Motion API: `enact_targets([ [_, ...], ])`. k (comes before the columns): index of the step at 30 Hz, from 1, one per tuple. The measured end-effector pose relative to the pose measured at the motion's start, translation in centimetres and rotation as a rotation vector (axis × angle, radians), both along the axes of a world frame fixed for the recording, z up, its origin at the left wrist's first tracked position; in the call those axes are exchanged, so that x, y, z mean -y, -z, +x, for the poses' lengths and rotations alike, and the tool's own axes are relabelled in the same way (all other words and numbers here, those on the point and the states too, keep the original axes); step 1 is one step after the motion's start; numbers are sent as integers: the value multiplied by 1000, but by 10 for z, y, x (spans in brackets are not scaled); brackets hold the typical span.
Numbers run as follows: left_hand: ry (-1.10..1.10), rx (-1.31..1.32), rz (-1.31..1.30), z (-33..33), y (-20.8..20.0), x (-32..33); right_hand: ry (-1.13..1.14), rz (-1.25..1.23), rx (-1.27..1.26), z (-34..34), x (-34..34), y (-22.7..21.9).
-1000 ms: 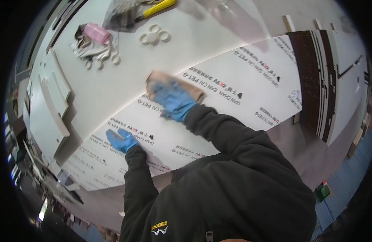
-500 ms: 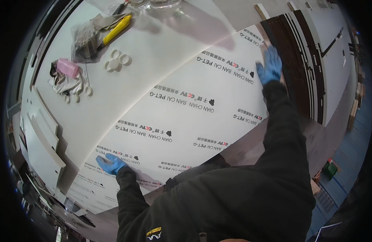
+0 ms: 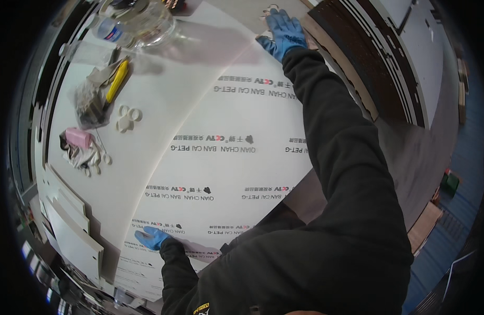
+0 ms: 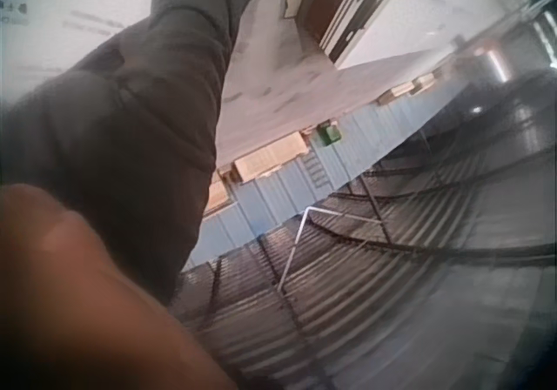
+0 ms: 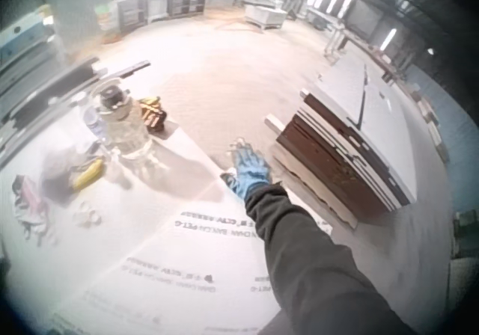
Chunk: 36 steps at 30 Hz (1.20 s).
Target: The person wipes a large white panel with a cloth, then picks up a plastic bottle and pours liquid onto the cloth. They continue wiping the panel surface and edges, flip the panel over, and wipe the other side. The person repeats the process on multiple panels, handling them one at a time.
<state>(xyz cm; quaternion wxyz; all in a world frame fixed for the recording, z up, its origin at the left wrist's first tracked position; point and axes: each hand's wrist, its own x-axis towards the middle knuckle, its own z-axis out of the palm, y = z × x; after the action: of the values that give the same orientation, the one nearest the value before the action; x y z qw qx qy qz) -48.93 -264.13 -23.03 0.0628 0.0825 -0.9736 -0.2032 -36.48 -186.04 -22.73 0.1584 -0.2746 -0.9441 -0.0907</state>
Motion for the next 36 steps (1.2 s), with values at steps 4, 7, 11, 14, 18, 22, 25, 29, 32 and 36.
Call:
enact_targets([
  [4,1,107,-101,0,-7,-5,100,-214,-1,126,26,-28],
  [7,-64,62,-40,2,-6,-7,264,-256,9,226,70,-40],
  [11,-48,3,-76,6,-4,-8,490,-191,277,256,188,-14],
  [14,-31,19,-168,6,-5,-9,208,-389,106,255,269,-13],
  [18,-47,28,-76,6,-8,-13,202,-510,227,272,220,-21],
  [22,-62,50,-11,6,-7,-13,370,-118,-89,291,88,-4],
  [25,-31,13,-76,8,-5,-9,342,-45,-61,288,92,3],
  [29,33,-27,-106,5,-3,-3,219,-398,12,250,222,-28],
  [32,5,8,-60,8,-2,-6,-19,-1100,652,211,330,-58],
  [36,-27,-24,26,7,-8,-17,-617,-859,422,159,306,-59],
])
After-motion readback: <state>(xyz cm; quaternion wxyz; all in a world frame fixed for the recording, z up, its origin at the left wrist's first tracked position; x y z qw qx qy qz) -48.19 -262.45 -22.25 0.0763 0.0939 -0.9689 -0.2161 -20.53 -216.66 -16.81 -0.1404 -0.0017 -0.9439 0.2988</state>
